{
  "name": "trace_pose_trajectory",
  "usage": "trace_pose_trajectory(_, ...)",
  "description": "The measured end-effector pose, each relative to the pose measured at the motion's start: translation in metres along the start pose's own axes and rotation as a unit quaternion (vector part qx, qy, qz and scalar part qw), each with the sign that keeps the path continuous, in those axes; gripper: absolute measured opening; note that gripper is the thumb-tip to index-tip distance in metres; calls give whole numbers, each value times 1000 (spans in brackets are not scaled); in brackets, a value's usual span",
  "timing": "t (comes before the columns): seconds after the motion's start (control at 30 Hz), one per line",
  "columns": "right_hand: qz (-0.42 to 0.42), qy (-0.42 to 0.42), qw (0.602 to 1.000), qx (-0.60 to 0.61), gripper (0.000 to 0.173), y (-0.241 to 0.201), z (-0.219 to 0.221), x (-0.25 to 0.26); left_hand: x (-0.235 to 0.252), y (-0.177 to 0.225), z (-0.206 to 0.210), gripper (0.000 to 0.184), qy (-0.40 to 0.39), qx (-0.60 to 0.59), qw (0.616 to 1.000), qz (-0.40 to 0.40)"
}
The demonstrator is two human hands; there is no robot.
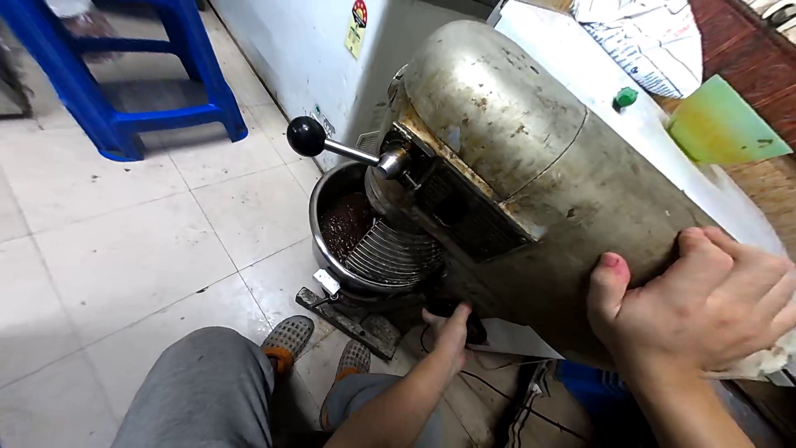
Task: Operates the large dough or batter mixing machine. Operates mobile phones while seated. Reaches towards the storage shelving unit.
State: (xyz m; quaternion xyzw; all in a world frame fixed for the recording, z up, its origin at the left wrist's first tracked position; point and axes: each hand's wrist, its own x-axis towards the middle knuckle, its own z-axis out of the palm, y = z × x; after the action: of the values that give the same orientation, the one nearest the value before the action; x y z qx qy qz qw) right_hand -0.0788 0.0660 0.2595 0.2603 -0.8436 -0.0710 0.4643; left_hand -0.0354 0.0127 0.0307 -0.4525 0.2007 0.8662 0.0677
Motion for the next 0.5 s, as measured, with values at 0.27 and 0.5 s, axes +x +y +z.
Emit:
trace_pose_trajectory(0.27,6,22,1000,5,75,-1,3,-1,-4,0,-46,132,-105,256,956,93)
trace_pose_trajectory(0.5,20,33,999,12,75,-3,4,-1,-18,73,-108,68,-106,519,828,185)
